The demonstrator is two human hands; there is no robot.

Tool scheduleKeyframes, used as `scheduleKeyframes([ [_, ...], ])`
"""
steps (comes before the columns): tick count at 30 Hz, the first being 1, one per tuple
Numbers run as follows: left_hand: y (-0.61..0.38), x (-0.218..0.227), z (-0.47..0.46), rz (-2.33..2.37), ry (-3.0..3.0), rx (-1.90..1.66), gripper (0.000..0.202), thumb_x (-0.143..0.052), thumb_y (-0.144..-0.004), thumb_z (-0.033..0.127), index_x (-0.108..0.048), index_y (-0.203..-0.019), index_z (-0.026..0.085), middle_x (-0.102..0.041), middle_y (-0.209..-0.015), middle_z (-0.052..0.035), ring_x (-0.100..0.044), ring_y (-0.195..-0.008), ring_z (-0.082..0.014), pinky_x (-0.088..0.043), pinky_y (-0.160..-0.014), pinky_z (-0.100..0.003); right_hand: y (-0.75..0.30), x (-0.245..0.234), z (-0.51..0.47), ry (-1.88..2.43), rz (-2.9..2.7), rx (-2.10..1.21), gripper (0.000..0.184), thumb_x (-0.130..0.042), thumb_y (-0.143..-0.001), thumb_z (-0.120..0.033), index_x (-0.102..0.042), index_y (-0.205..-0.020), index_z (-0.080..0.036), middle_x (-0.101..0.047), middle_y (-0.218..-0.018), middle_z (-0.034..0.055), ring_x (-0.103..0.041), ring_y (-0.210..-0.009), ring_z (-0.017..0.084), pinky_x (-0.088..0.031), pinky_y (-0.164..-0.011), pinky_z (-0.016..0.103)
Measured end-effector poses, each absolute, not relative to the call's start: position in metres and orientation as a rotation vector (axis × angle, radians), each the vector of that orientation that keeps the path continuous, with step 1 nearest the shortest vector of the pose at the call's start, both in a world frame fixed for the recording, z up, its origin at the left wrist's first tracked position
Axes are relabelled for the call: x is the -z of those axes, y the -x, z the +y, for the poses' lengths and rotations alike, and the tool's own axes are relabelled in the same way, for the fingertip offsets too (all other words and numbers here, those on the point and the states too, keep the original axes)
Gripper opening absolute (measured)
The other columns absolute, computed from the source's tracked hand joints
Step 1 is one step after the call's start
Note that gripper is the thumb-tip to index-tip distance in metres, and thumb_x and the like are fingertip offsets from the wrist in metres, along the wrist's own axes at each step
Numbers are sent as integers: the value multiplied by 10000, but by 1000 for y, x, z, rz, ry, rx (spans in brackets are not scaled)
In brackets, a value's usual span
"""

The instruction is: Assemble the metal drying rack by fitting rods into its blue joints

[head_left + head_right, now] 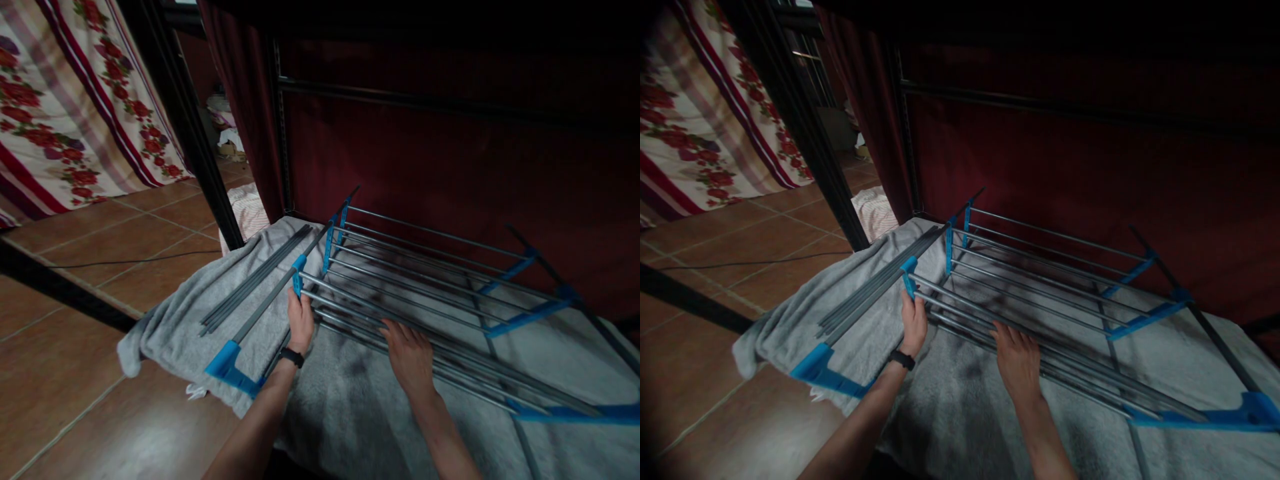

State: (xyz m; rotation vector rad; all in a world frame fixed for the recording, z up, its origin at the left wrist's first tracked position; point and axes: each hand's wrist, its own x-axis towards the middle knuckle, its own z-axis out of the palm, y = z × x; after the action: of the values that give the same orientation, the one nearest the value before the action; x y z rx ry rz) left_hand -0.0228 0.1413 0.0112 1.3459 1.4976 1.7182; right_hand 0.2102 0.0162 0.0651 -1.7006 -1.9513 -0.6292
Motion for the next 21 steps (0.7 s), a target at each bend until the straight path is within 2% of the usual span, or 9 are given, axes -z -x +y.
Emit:
scheduleKeyframes([
  [5, 23, -9, 143, 1519, -1349, -1732, 335, -461, -984, 563, -534, -978, 236, -561, -872, -39, -545, -821, -223, -497, -874, -412, -209, -66, 16, 1714, -1962, 599, 199, -508, -1058, -290, -697, -1087, -233, -744, -846, 27, -644, -704, 175, -399, -702, 342],
  [11, 25, -10, 149, 1561, -1362, -1748, 338, -472, -947, 577, -520, -972, 244, -554, -885, -67, -553, -853, -274, -477, -891, -502, -205, -68, 19, 1769, -1950, 567, 175, -529, -1047, -279, -701, -1065, -248, -755, -883, 31, -661, -727, 175, -418, -703, 338],
  [15, 26, -18, 147, 1606, -1368, -1710, 344, -478, -901, 626, -453, -938, 285, -522, -868, -28, -520, -857, -251, -473, -928, -460, -197, -78, 20, 1921, -1977, 434, 140, -565, -1034, -287, -695, -1080, -266, -759, -915, 21, -688, -792, 162, -439, -699, 317],
  [18, 25, -27, 149, 1637, -1369, -1687, 367, -493, -844, 650, -367, -871, 307, -453, -826, 11, -501, -866, -257, -458, -1005, -509, -196, -84, 25, 1992, -2017, 335, 150, -553, -1044, -343, -680, -1084, -272, -758, -941, -1, -690, -836, 163, -452, -729, 310],
  [21, 24, -33, 153, 1630, -1380, -1661, 343, -531, -823, 592, -332, -859, 315, -402, -785, 0, -519, -894, -304, -443, -1045, -573, -198, -85, 28, 1972, -2031, 305, 213, -496, -1069, -394, -658, -1137, -275, -756, -1003, -14, -680, -903, 161, -459, -777, 309],
])
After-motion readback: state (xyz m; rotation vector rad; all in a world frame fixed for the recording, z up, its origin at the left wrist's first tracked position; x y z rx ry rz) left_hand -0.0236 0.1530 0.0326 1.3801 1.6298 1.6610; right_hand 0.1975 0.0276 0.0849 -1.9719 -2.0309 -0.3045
